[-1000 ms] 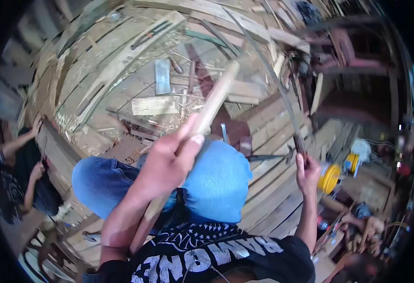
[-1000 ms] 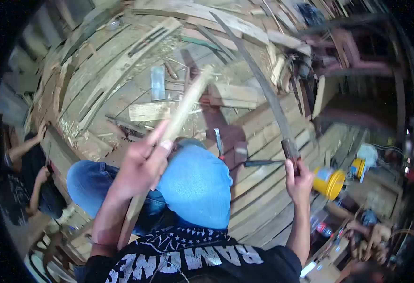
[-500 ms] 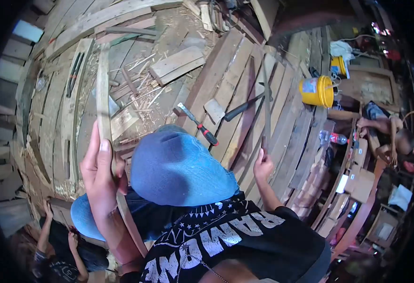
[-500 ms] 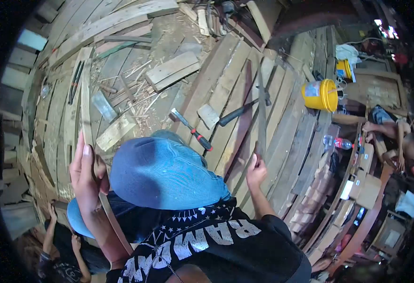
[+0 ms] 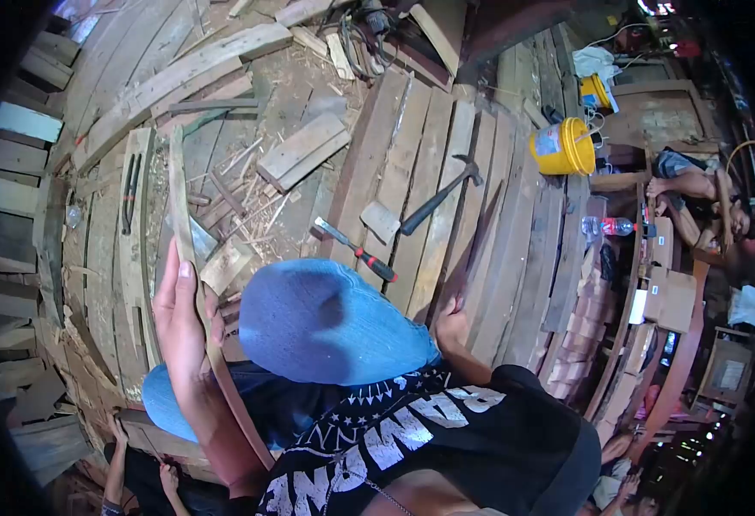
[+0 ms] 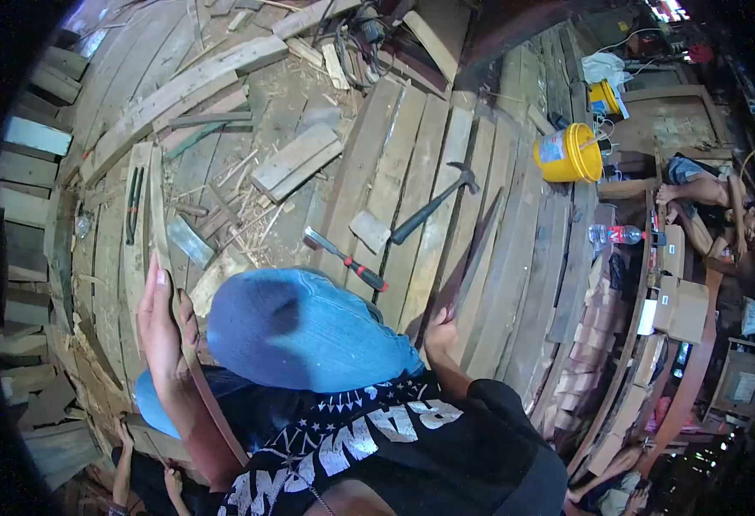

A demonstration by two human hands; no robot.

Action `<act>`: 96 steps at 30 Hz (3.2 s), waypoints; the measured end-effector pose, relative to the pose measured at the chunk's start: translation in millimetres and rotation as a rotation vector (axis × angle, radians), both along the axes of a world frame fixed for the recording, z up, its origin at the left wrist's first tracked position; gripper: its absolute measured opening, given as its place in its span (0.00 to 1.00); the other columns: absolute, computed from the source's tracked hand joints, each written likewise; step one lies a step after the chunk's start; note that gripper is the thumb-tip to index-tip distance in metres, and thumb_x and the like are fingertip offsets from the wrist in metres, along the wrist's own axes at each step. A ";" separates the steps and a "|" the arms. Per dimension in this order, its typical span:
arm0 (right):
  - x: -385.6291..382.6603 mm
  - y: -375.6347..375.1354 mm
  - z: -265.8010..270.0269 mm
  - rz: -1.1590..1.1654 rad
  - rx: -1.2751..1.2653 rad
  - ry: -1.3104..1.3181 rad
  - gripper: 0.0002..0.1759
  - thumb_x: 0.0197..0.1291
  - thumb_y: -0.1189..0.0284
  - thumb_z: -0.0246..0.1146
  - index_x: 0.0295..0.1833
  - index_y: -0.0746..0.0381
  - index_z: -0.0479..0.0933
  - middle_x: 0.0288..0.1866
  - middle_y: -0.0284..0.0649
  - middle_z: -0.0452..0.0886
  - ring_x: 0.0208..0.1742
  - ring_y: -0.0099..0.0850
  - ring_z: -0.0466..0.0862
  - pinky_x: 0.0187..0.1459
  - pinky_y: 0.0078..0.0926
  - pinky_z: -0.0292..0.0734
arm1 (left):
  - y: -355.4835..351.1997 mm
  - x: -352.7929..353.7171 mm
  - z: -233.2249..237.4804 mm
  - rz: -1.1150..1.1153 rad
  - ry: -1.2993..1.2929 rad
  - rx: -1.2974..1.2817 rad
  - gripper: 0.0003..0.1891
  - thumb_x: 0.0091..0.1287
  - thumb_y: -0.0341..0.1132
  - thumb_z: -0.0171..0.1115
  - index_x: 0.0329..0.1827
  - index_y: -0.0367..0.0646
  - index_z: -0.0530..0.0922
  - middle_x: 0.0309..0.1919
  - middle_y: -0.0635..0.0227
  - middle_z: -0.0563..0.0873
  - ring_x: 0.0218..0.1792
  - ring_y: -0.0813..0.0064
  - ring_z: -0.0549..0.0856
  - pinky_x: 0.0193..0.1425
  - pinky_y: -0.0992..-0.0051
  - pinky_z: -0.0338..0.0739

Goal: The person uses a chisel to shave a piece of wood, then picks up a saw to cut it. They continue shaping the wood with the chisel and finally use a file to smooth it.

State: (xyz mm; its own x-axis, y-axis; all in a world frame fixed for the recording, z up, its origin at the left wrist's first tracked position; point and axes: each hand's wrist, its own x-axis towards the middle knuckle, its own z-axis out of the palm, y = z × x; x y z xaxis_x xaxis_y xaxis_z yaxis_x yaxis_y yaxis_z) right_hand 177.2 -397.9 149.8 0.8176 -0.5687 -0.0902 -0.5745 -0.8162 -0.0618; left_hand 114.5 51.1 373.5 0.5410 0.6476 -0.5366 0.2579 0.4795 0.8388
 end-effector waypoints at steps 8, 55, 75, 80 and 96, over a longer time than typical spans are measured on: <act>-35.9 63.9 -83.5 0.498 0.297 0.509 0.26 0.61 0.54 0.59 0.48 0.69 0.73 0.42 0.62 0.82 0.47 0.57 0.82 0.50 0.50 0.75 | 11.4 -11.9 -16.0 -0.075 -0.062 0.058 0.25 0.77 0.41 0.46 0.76 0.48 0.59 0.15 0.77 0.67 0.09 0.87 0.64 0.10 0.85 0.58; 98.3 138.9 -93.6 1.382 0.291 0.669 0.18 0.63 0.63 0.60 0.49 0.67 0.74 0.34 0.46 0.80 0.34 0.40 0.81 0.39 0.38 0.78 | -5.5 -43.3 2.8 -0.026 -0.129 0.186 0.13 0.70 0.36 0.59 0.49 0.34 0.74 0.23 0.69 0.80 0.16 0.84 0.77 0.21 0.80 0.72; 63.1 363.2 269.1 1.516 1.040 0.425 0.20 0.73 0.65 0.50 0.59 0.70 0.71 0.16 0.33 0.73 0.16 0.20 0.74 0.20 0.22 0.68 | 9.7 -55.4 -6.0 0.037 -0.027 0.295 0.17 0.76 0.46 0.46 0.51 0.39 0.72 0.25 0.61 0.78 0.28 0.71 0.79 0.36 0.66 0.73; 63.1 362.4 270.5 1.529 1.034 0.510 0.19 0.76 0.66 0.46 0.61 0.68 0.70 0.24 0.30 0.70 0.17 0.18 0.72 0.19 0.17 0.66 | 10.8 -57.5 0.4 0.028 -0.058 0.253 0.17 0.77 0.45 0.45 0.47 0.39 0.71 0.22 0.63 0.77 0.25 0.73 0.79 0.31 0.68 0.72; 26.4 366.2 292.2 1.573 0.978 0.391 0.18 0.72 0.71 0.49 0.61 0.68 0.72 0.14 0.34 0.74 0.14 0.21 0.75 0.18 0.23 0.70 | 5.9 -61.5 5.3 0.102 -0.183 0.220 0.14 0.79 0.43 0.41 0.39 0.43 0.69 0.16 0.79 0.63 0.13 0.88 0.62 0.15 0.81 0.57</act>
